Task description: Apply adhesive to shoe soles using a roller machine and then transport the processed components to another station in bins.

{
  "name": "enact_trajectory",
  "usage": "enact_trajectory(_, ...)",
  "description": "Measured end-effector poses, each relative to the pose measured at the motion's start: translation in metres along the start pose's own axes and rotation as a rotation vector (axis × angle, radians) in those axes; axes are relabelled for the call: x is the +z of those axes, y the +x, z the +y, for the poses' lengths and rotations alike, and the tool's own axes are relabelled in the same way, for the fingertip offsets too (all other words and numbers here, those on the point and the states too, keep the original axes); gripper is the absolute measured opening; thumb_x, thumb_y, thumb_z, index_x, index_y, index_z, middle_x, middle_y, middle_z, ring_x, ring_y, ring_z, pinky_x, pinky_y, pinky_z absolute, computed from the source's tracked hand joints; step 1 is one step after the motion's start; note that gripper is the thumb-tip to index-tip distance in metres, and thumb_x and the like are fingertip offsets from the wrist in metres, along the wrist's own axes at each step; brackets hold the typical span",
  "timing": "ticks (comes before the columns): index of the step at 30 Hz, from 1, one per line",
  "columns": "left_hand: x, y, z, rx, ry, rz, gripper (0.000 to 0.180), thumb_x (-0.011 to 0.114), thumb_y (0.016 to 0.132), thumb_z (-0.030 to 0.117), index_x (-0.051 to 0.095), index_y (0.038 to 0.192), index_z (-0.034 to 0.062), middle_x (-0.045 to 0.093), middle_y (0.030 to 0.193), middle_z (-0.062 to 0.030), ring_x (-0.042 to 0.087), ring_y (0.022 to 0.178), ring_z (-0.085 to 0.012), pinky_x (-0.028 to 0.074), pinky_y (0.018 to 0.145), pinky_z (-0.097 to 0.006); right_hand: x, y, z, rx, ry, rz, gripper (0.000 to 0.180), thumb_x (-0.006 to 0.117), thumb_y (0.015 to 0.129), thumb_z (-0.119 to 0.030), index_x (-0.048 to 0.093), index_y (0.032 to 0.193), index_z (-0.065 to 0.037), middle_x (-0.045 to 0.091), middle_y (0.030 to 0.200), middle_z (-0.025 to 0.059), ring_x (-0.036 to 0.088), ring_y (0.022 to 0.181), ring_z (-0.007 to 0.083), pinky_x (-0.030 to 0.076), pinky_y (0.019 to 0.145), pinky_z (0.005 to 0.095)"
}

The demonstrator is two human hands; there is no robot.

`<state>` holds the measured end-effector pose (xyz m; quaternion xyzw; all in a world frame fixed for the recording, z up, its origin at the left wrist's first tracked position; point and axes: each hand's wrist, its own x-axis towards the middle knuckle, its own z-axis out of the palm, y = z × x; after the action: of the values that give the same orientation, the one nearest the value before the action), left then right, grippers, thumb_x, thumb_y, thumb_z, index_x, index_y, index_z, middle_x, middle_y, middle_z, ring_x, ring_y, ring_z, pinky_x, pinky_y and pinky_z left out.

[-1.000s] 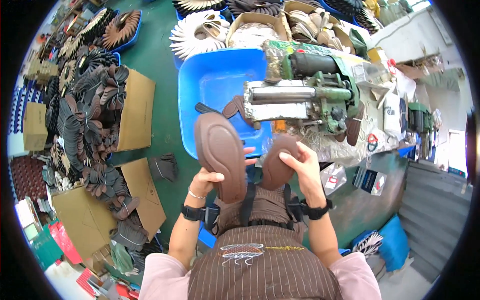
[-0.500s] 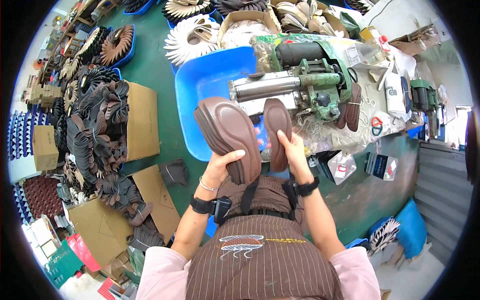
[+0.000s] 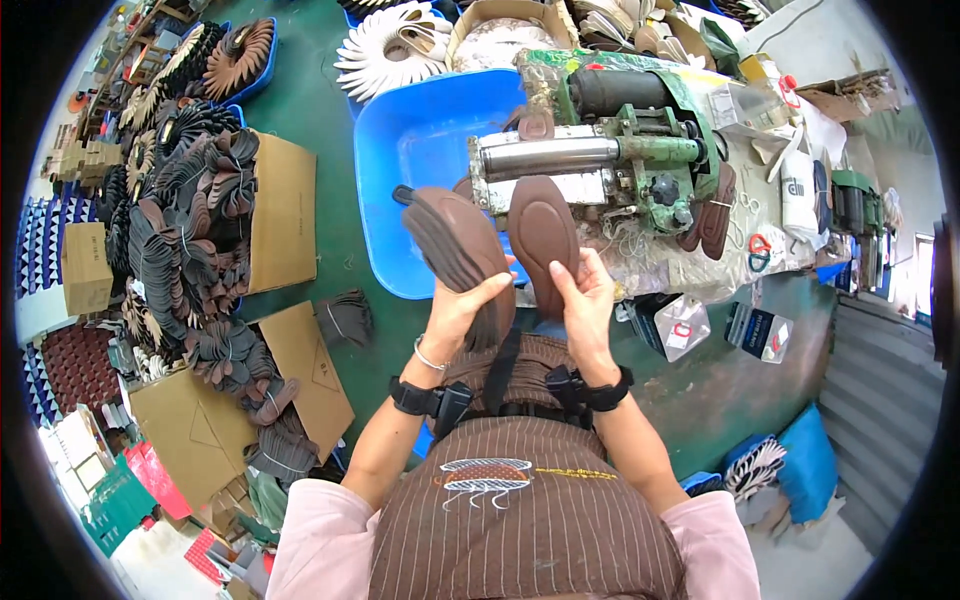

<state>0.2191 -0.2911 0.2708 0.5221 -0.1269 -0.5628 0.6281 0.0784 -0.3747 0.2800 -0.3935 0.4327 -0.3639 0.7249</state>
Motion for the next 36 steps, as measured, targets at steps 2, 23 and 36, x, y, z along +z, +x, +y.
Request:
enact_trajectory(2,-0.006,-0.001,0.006,-0.007,-0.069,-0.023,0.049,0.065,0.082,0.009,0.044,0.125,-0.0019,0.057,0.115,-0.0161,0.058,0.106,-0.0301,0.050,0.088,-0.040,-0.024,0.013,0.014,0.074,0.025,0.037,0.019,0.058,0.087,0.000,0.054,0.105,0.000,0.064,0.101,0.0080,0.059,0.089,0.0109,0.048,0.078,0.0241)
enact_trajectory(23,-0.001,-0.004,0.003,-0.169,-0.196,-0.212,0.050,0.065,0.080,0.012,0.045,0.123,-0.0017,0.058,0.115,-0.0158,0.058,0.103,-0.0242,0.048,0.089,-0.037,-0.035,0.065,0.014,0.108,-0.264,-0.079,0.023,0.059,0.090,-0.016,0.059,0.102,0.003,0.065,0.095,0.0069,0.060,0.078,0.0092,0.048,0.072,0.0241)
enact_trajectory(36,0.001,0.002,-0.014,-0.006,-0.029,-0.037,0.041,0.072,0.079,0.012,0.054,0.113,-0.0017,0.063,0.105,-0.0102,0.059,0.098,-0.0173,0.047,0.087,-0.030,-0.040,0.058,0.021,0.037,-0.109,0.190,0.019,0.060,0.085,-0.001,0.054,0.102,0.002,0.064,0.087,0.0076,0.059,0.075,0.0103,0.048,0.069,0.0228)
